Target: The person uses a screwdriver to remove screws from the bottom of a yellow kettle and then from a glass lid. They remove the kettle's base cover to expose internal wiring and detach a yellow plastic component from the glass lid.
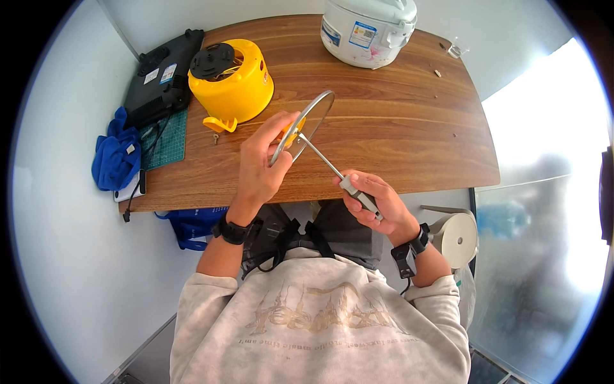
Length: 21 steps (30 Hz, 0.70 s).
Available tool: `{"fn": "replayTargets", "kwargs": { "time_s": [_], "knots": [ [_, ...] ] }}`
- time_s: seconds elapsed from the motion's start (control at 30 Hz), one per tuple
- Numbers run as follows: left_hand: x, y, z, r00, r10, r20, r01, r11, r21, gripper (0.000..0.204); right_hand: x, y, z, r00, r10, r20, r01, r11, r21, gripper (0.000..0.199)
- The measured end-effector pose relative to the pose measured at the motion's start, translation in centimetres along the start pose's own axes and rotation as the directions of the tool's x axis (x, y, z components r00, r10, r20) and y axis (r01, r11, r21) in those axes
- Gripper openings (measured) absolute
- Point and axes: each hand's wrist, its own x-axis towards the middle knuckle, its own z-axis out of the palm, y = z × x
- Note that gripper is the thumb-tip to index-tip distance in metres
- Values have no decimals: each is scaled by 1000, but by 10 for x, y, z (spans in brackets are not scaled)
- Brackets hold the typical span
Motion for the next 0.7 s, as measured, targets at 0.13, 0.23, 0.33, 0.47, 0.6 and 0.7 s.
{"fn": "replayTargets", "kwargs": {
  "time_s": [0.13,0.23,0.33,0.47,0.6,0.7],
  "knots": [
    [5,-2,2,999,39,12,-39,999,0,56,-3,1,-5,998,-31,53,28,998,50,35],
    [15,-1,0,998,-14,57,21,993,-119,53,-11,-8,5,994,-79,-71,70,989,-128,36],
    [20,5,6,994,-92,53,102,963,-249,64,-19,-15,8,978,-179,-106,136,936,-326,33],
    [19,0,4,981,-171,87,192,883,-428,68,-29,-21,13,882,-445,-157,175,618,-767,27],
    [18,-4,1,973,-214,86,228,835,-501,70,-34,-28,16,704,-695,145,189,-14,-982,28],
    [18,-2,1,970,-224,89,237,822,-518,71,-38,-33,19,654,-710,261,116,-247,-962,30]
  ]
}}
